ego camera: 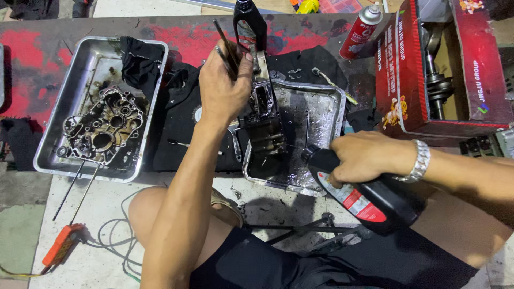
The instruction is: The person cleans a disassembled engine casing using a brush and oil. They scrub internal surfaces, wipe with a cloth, and pour oil into a tray. The person also disposes of used oil and cleans the tray before returning to the workbench.
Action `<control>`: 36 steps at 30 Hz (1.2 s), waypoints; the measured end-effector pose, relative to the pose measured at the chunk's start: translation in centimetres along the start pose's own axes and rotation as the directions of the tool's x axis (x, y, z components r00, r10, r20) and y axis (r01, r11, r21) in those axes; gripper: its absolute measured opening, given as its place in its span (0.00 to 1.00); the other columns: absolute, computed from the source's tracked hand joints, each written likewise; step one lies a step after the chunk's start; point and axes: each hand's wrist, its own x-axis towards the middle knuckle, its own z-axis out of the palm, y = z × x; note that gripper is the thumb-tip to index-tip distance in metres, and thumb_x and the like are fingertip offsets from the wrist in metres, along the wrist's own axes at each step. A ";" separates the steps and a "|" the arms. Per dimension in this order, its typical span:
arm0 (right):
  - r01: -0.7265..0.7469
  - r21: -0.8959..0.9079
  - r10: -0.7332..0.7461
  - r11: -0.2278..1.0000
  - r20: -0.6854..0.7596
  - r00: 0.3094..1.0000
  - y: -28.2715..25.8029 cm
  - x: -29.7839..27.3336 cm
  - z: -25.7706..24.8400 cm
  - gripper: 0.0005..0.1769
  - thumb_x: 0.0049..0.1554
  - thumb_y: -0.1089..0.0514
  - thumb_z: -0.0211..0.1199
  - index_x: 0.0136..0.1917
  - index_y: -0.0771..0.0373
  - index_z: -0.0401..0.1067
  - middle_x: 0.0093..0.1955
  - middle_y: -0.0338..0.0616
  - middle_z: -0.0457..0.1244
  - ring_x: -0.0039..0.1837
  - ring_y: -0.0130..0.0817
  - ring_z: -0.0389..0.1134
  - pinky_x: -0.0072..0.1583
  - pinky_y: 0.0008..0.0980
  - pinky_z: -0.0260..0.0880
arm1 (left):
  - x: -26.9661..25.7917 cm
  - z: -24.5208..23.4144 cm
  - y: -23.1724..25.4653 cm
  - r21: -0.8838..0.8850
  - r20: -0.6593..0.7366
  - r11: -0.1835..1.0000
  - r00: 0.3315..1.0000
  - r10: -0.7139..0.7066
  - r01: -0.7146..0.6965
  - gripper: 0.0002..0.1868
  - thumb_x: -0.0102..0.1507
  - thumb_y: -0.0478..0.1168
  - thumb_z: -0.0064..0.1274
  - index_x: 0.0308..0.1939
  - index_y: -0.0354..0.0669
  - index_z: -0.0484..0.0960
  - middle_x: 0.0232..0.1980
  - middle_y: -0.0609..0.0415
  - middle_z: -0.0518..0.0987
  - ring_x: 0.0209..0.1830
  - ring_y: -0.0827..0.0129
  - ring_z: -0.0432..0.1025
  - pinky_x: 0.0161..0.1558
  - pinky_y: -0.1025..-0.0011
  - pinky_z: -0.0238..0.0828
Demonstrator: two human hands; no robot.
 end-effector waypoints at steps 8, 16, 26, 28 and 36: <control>0.146 0.085 -0.141 0.986 -0.053 0.989 -0.1 0.8 2.2 0.33 0.42 0.40 0.71 0.54 0.64 0.75 0.49 0.57 0.71 0.56 0.51 0.73 0.58 0.46 0.72 | -0.1 0.1 0.1 -0.015 0.021 1.000 1.000 0.010 -0.010 0.06 0.72 0.36 0.54 0.44 0.36 0.75 0.32 0.51 0.77 0.30 0.67 0.72 0.36 0.68 0.70; 0.122 0.118 -0.118 0.985 -0.048 0.992 0.8 2.9 3.8 0.31 0.42 0.41 0.71 0.50 0.66 0.76 0.49 0.58 0.71 0.55 0.52 0.74 0.57 0.46 0.73 | 0.1 0.0 -0.1 -0.053 0.054 0.997 0.997 -0.058 0.061 0.06 0.72 0.36 0.53 0.45 0.36 0.74 0.31 0.52 0.75 0.29 0.69 0.70 0.35 0.69 0.68; 0.143 0.169 -0.133 0.975 -0.070 0.989 0.8 4.8 6.5 0.29 0.40 0.41 0.71 0.48 0.64 0.78 0.49 0.57 0.71 0.55 0.53 0.73 0.57 0.47 0.72 | 0.3 0.0 -0.9 -0.034 0.035 0.999 0.999 -0.022 0.023 0.07 0.73 0.35 0.52 0.46 0.34 0.74 0.33 0.52 0.75 0.32 0.69 0.69 0.38 0.68 0.69; 0.138 0.184 -0.129 0.973 -0.063 0.990 0.9 5.2 6.8 0.29 0.41 0.41 0.71 0.48 0.64 0.77 0.49 0.57 0.71 0.55 0.53 0.73 0.57 0.47 0.72 | 0.3 0.0 -0.9 -0.036 0.033 0.999 0.999 -0.015 0.016 0.07 0.73 0.35 0.52 0.46 0.34 0.74 0.33 0.51 0.75 0.32 0.69 0.69 0.39 0.68 0.69; 0.079 0.196 -0.072 0.977 -0.044 0.996 1.5 6.9 7.5 0.30 0.42 0.41 0.71 0.50 0.66 0.77 0.51 0.59 0.71 0.57 0.53 0.73 0.59 0.47 0.72 | 0.3 -0.2 -1.4 -0.098 0.045 0.994 0.998 -0.036 0.040 0.07 0.74 0.36 0.51 0.47 0.33 0.73 0.36 0.54 0.74 0.35 0.74 0.68 0.40 0.73 0.68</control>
